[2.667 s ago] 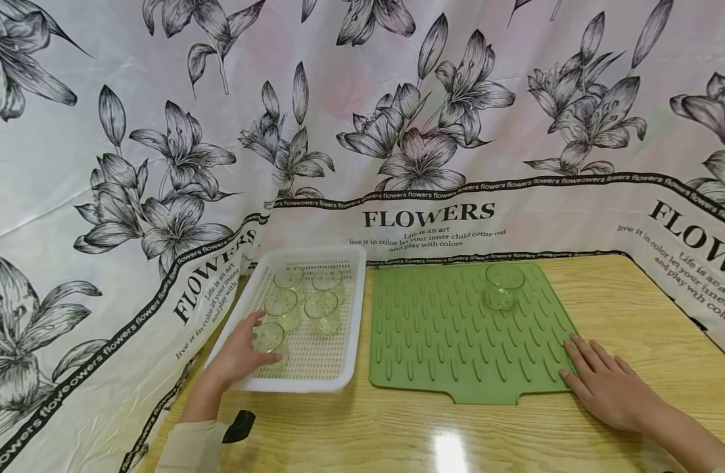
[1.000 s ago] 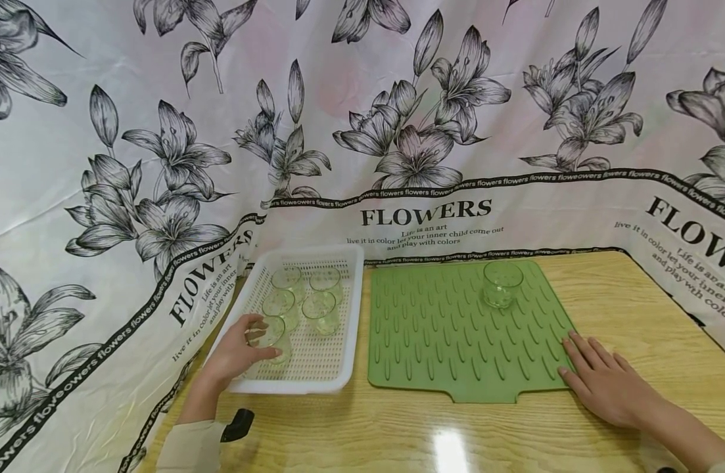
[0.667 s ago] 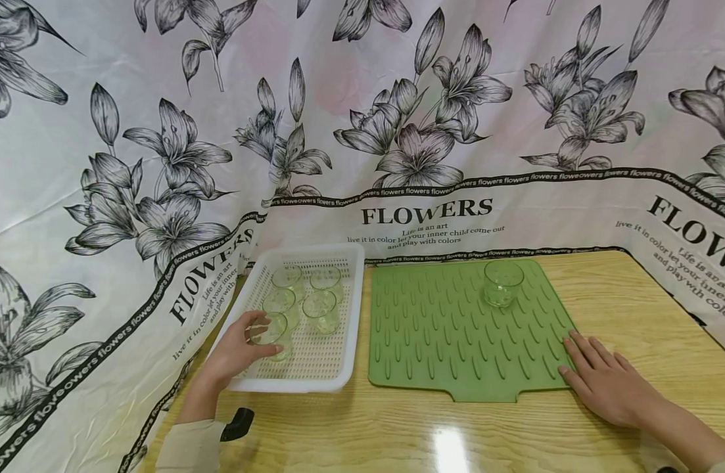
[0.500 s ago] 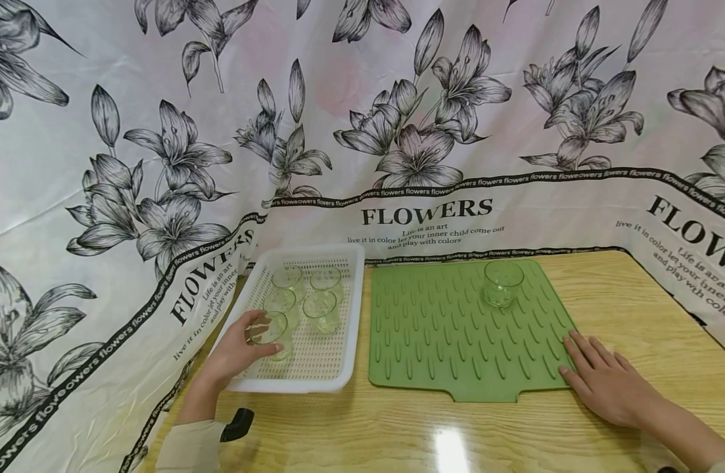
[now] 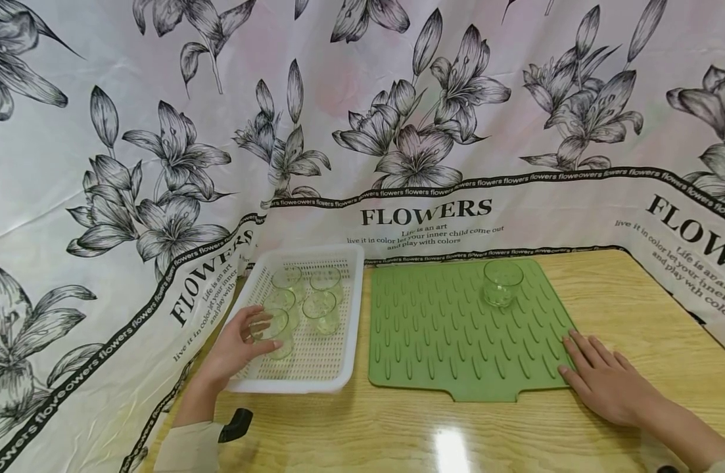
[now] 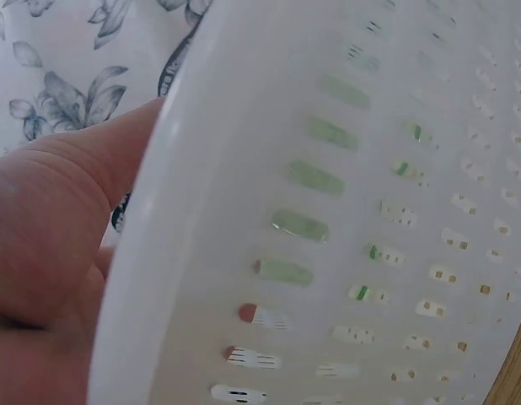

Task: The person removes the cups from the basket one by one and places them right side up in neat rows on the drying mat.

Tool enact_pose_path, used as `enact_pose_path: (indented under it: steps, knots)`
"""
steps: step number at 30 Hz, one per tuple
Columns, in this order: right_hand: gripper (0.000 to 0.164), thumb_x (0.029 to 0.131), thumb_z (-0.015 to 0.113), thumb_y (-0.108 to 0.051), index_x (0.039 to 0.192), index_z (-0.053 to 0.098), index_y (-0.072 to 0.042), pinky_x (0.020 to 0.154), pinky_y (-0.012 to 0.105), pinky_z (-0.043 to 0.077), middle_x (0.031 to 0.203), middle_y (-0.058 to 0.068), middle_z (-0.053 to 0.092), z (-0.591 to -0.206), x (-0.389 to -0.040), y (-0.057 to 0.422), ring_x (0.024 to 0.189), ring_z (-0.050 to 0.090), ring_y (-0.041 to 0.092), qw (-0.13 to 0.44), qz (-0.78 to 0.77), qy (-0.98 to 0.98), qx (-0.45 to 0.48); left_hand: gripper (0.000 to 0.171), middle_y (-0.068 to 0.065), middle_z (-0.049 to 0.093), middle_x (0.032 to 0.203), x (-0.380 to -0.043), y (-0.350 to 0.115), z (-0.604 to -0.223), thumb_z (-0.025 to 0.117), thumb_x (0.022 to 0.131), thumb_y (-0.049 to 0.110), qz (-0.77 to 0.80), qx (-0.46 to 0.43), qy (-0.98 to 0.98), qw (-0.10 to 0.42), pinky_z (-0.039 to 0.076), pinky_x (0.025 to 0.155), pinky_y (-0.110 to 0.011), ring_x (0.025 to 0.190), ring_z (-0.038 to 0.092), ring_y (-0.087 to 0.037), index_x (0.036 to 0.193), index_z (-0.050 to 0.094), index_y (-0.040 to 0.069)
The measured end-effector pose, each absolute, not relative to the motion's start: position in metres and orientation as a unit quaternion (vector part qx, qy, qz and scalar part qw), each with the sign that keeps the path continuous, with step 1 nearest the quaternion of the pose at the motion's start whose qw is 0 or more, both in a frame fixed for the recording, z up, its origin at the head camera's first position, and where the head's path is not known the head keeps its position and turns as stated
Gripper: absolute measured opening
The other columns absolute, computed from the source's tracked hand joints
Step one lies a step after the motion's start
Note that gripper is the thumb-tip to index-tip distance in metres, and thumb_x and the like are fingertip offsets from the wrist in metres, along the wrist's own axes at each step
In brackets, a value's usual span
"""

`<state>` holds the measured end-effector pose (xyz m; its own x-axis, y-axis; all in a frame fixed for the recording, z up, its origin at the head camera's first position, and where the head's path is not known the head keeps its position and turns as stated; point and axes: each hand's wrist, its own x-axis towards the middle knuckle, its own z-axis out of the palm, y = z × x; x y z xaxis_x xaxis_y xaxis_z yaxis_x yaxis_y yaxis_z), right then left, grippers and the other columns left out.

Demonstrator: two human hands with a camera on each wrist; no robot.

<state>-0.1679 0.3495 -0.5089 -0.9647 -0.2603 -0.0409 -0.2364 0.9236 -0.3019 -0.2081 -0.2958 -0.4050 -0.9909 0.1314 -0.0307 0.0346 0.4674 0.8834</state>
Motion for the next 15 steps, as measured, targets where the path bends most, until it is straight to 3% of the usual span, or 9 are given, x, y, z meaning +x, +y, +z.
enact_pose_path:
  steps: [15]
  knots:
    - [0.070,0.112,0.036,-0.042,0.155,0.027,0.012,0.109,0.080,0.016,0.161,0.036,0.021,-0.5001,-0.1694,0.3479,0.144,0.017,0.061,0.038,-0.141,0.981,-0.128,0.079,-0.017,0.048,0.152,-0.2091,-0.2898,-0.4042,0.081,0.090,0.025,0.531,0.055,0.845,0.037,0.047,0.109,-0.051,0.140,0.045,-0.040,0.153,0.038,0.007]
